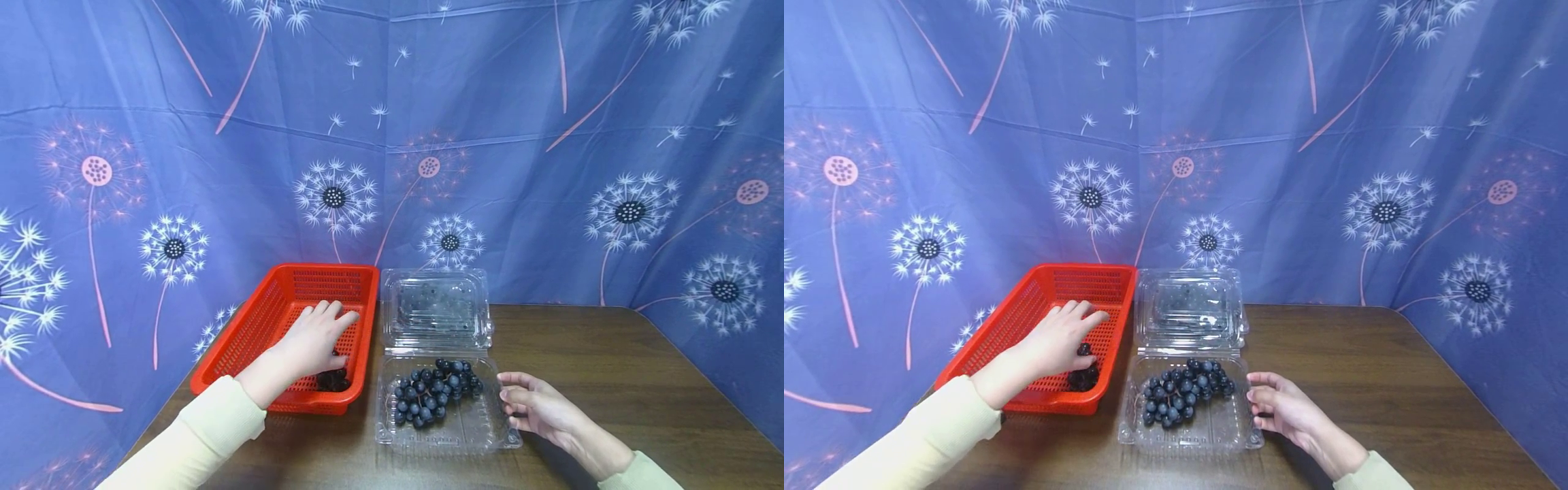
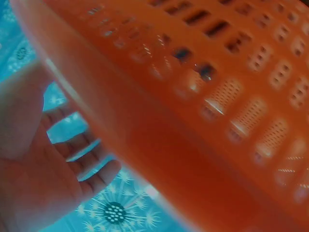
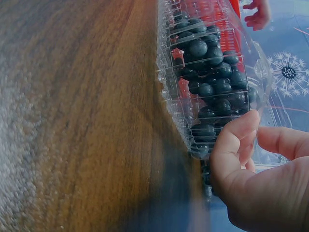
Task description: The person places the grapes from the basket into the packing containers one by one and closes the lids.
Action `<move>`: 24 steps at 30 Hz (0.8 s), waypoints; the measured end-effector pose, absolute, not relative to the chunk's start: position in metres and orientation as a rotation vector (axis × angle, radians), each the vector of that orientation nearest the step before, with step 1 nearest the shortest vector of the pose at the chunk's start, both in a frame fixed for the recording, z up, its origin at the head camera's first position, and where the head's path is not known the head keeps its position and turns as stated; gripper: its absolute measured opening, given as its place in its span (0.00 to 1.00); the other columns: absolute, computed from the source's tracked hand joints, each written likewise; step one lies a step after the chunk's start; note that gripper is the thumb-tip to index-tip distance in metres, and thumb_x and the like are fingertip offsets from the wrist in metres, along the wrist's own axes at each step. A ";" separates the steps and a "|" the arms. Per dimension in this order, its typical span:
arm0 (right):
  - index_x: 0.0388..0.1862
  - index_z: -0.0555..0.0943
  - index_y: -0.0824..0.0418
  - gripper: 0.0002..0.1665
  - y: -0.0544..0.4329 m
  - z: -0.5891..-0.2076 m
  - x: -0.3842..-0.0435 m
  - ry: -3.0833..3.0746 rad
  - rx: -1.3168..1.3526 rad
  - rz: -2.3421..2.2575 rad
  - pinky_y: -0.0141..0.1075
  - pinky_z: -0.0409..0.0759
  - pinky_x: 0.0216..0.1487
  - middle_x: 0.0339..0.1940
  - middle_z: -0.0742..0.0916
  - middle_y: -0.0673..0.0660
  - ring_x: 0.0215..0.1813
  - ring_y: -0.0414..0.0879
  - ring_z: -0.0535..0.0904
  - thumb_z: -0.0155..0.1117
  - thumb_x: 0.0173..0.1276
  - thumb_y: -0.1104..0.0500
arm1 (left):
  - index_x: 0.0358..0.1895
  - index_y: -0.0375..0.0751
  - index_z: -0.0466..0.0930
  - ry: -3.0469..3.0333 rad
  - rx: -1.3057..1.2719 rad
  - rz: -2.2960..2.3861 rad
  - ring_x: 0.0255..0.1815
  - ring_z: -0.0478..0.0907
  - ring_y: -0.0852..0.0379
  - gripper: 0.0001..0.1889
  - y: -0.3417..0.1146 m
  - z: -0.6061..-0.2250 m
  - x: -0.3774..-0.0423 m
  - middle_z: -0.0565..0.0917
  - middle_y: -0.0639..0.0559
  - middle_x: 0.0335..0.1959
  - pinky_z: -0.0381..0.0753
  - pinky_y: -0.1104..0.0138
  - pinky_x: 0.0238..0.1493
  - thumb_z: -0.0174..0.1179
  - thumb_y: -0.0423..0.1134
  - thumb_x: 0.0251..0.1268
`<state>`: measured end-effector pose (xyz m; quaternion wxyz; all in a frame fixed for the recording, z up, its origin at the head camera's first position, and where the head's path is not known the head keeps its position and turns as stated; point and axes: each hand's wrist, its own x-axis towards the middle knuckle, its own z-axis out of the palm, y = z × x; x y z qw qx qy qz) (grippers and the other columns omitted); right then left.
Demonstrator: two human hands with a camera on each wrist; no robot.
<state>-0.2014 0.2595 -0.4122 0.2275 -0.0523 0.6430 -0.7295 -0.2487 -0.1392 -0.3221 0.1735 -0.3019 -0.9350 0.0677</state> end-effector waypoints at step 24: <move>0.66 0.51 0.72 0.35 0.259 -0.411 -0.202 1.806 -0.100 -1.976 0.30 0.76 0.35 0.34 0.75 0.50 0.33 0.37 0.73 0.54 0.65 0.64 | 0.63 0.55 0.69 -2.573 -1.443 0.669 0.63 0.67 0.47 0.43 -0.169 -0.314 -0.294 0.72 0.49 0.62 0.67 0.50 0.62 0.76 0.51 0.36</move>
